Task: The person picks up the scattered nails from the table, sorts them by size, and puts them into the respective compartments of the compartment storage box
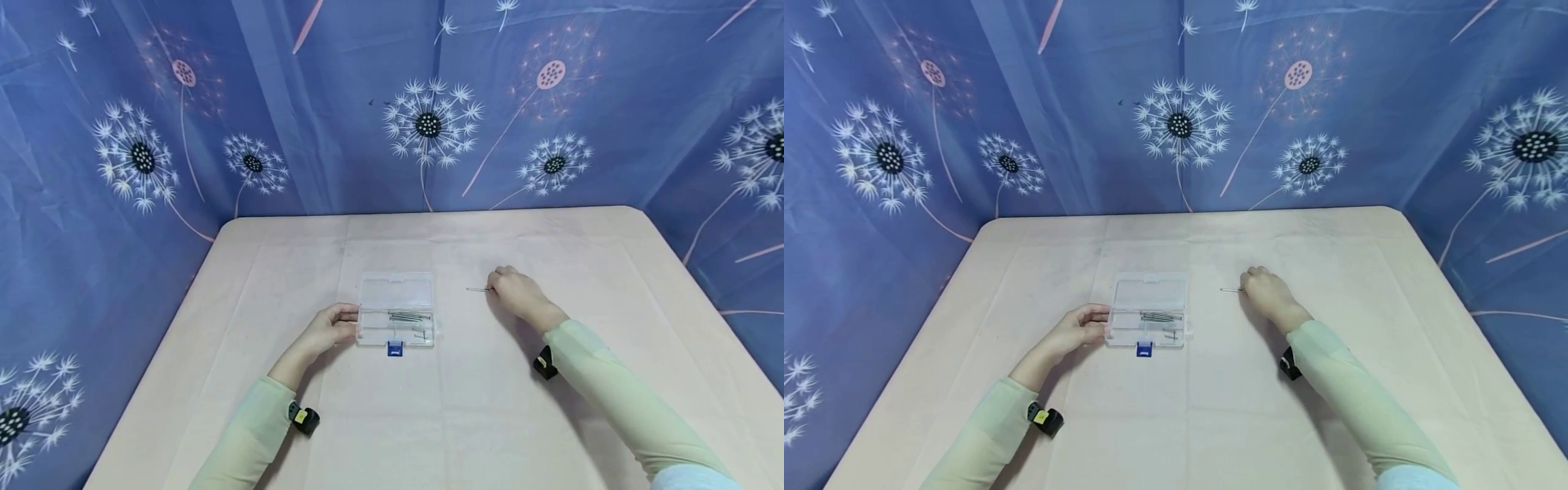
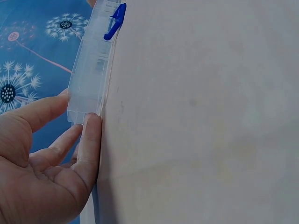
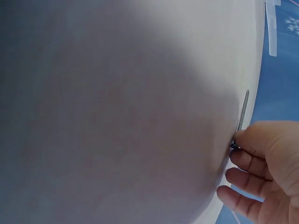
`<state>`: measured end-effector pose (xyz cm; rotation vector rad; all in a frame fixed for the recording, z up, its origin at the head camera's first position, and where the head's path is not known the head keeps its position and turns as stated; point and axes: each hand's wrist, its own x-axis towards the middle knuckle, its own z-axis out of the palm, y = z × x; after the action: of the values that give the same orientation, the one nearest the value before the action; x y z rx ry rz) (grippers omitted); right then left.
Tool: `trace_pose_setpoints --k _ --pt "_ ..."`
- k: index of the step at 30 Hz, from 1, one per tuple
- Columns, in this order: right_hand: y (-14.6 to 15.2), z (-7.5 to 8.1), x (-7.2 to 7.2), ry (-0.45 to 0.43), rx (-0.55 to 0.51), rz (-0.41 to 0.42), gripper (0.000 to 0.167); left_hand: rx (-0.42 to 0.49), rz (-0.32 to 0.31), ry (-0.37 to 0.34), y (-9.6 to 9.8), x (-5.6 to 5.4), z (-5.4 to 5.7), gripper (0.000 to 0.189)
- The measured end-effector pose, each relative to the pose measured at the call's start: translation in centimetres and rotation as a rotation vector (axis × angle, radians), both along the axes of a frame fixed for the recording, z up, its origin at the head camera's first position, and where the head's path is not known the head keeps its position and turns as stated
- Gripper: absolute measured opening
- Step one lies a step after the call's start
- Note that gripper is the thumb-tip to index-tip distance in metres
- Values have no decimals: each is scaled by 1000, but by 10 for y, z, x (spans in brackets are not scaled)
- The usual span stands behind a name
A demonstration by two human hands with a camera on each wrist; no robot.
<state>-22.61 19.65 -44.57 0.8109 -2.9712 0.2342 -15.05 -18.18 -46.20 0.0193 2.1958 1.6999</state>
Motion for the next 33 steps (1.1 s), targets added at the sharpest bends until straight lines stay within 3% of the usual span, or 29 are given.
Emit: trace_pose_setpoints --k 5,12,19,33 --pt "1 -1 0 -23 34 23 3 1 0 4 0 0 1 53" --pt "-1 1 5 -16 3 12 9 -1 6 1 1 1 3 52" --pt "-14 12 16 66 -47 57 24 -12 2 -1 1 1 3 53" --pt "-57 33 34 204 -119 164 21 8 -15 14 -1 -1 0 53"
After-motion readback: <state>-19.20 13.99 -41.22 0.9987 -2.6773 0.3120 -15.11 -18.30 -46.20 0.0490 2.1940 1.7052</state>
